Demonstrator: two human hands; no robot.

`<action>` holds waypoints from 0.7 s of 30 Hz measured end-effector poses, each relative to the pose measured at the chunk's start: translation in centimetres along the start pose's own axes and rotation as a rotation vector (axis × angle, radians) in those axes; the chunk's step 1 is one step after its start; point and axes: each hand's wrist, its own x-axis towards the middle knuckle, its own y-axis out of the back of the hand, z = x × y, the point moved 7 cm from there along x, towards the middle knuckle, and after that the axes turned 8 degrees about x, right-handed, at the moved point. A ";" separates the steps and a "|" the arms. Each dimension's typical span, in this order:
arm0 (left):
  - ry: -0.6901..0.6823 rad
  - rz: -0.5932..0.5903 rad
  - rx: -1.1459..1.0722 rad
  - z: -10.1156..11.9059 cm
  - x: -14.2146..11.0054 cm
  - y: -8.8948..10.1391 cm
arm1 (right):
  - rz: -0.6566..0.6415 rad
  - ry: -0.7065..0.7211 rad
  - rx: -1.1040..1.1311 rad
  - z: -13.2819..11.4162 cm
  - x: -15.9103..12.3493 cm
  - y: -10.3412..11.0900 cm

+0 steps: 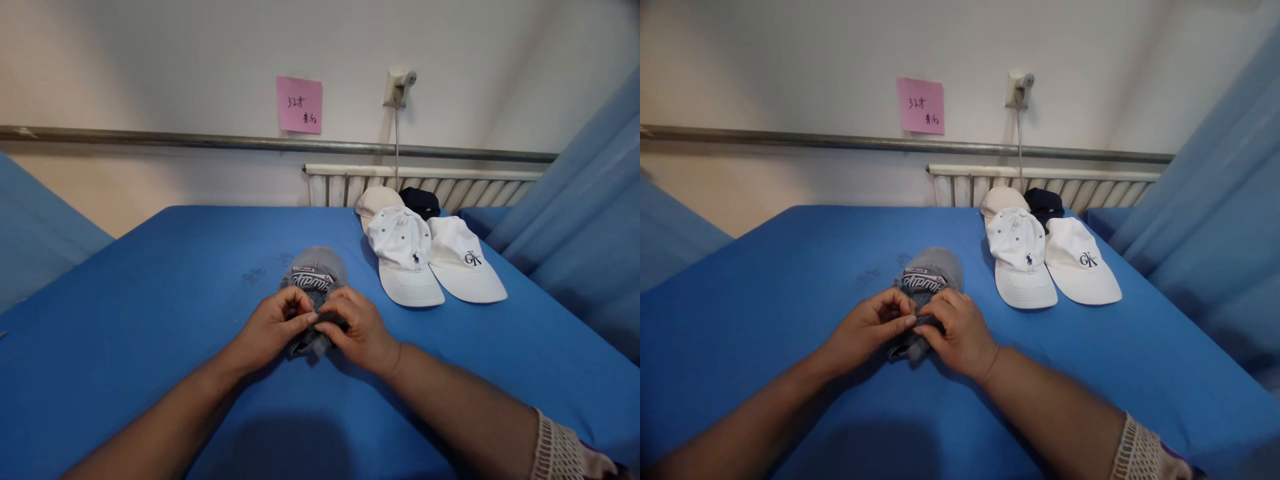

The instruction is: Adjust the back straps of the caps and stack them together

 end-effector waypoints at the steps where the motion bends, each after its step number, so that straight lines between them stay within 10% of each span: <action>1: -0.014 0.014 0.016 0.0 0.1 0.1 | -0.002 -0.007 0.004 0.2 0.0 -0.1; 6: -0.115 0.017 0.177 0.9 0.0 0.5 | 0.012 -0.088 0.028 1.5 0.0 0.0; 13: -0.386 -0.442 0.641 2.5 -2.4 -2.4 | 0.050 -0.204 0.063 3.0 0.0 0.3; 21: -0.509 -0.444 0.915 2.7 -3.4 -4.5 | 0.060 -0.214 0.086 3.1 -0.2 0.0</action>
